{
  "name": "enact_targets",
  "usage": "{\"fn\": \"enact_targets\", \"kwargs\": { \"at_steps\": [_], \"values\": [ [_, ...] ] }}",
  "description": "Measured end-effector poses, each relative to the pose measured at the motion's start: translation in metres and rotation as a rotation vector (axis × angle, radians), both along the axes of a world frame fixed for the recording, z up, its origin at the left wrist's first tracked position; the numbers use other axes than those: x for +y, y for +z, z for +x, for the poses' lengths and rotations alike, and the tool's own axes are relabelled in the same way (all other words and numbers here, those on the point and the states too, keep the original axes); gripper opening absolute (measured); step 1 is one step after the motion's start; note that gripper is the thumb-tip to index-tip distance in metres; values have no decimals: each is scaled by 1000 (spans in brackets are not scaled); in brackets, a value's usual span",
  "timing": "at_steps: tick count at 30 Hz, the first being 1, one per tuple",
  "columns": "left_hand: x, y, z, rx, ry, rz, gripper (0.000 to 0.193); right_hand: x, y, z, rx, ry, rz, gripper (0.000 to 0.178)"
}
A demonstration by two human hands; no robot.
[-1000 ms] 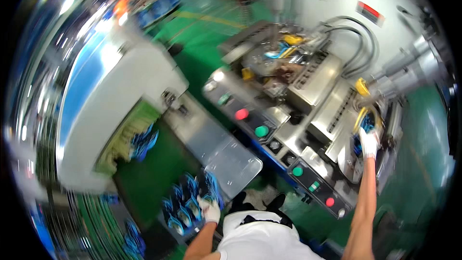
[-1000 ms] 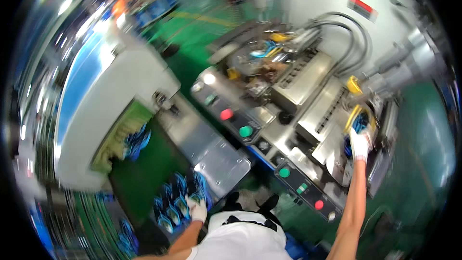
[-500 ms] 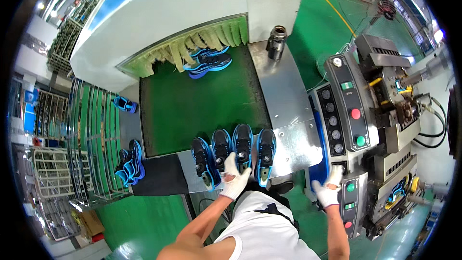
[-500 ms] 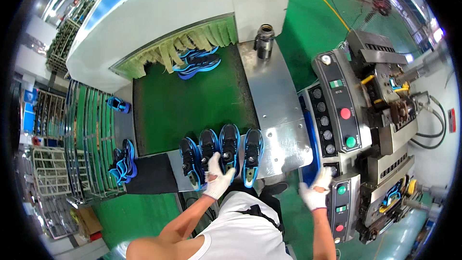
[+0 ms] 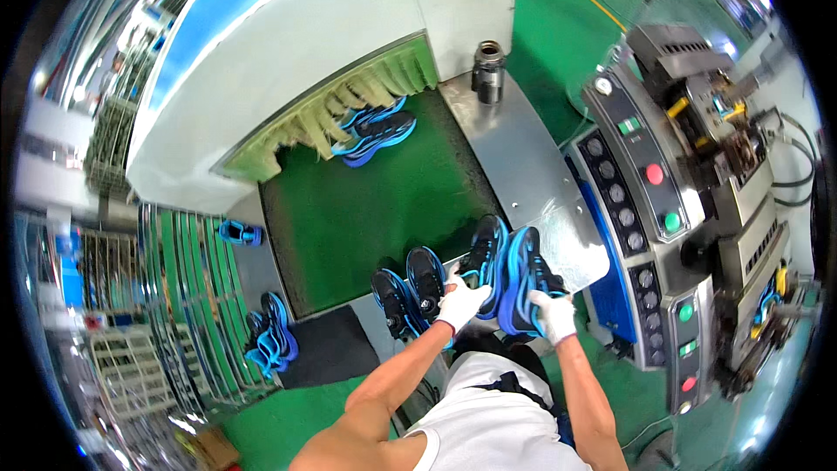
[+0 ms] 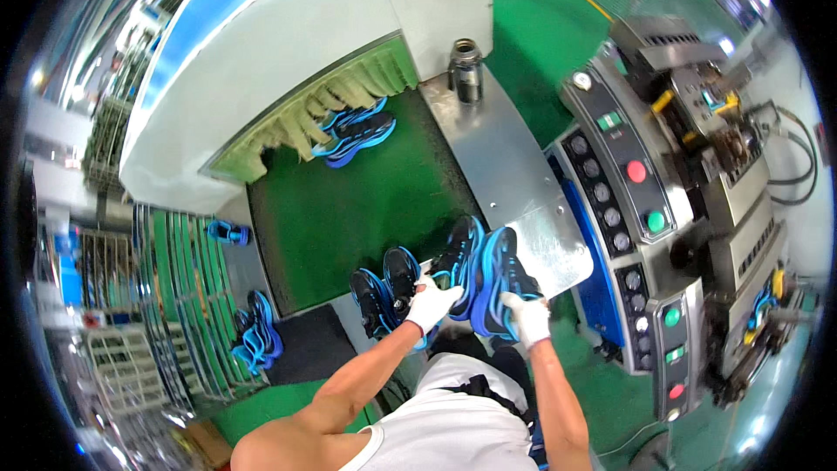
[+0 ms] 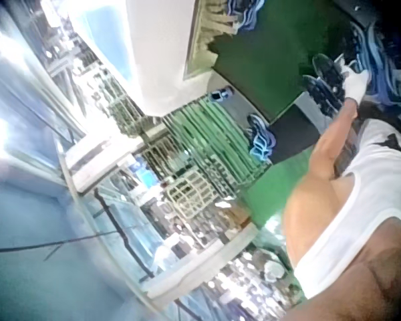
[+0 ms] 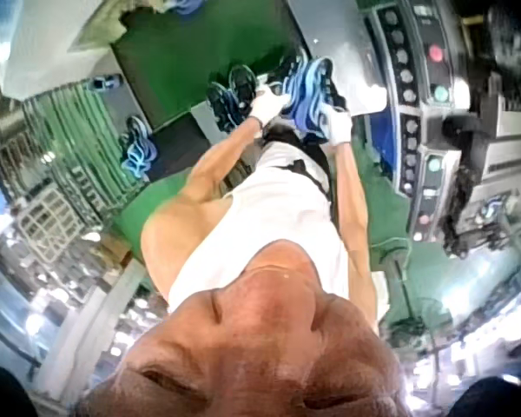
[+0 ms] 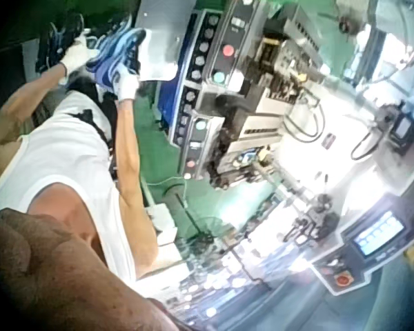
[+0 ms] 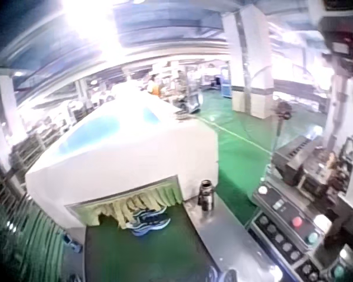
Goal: The person takes shoes from a heating conveyor belt and places them into a lasting machine to shape the footwear, before returning the processed shoes to the conveyor.
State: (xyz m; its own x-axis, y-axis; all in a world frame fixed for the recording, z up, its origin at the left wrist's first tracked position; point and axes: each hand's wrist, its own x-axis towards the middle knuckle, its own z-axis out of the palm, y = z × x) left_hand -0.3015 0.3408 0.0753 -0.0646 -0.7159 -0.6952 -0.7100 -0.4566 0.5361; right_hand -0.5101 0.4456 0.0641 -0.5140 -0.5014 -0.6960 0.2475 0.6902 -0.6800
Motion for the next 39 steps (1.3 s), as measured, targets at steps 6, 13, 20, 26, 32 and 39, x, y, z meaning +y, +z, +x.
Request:
{"fn": "enact_targets", "kwargs": {
  "at_steps": [6, 13, 20, 26, 32, 39],
  "values": [
    [40, 61, -114, 366, -592, -153, 92, 119, 119, -8, 25, -734, -7, 50],
    [190, 109, -210, 871, -1344, -124, 82, 325, 145, 46, 155, -1470, -715, 43],
    [405, 194, -262, 858, -1902, 59, 74, 463, 185, 155, 851, -2156, -400, 44],
    [628, 210, -267, 1322, -2212, 98, 76, 582, 245, 213, 885, -2195, 794, 81],
    [816, 166, -278, 1425, -2297, -44, 76, 761, 215, 210, 544, -1999, 1079, 89],
    [690, 131, -303, 1604, -2162, 71, 63, 692, 233, 110, 1272, -1709, 1146, 52]
  ]
}}
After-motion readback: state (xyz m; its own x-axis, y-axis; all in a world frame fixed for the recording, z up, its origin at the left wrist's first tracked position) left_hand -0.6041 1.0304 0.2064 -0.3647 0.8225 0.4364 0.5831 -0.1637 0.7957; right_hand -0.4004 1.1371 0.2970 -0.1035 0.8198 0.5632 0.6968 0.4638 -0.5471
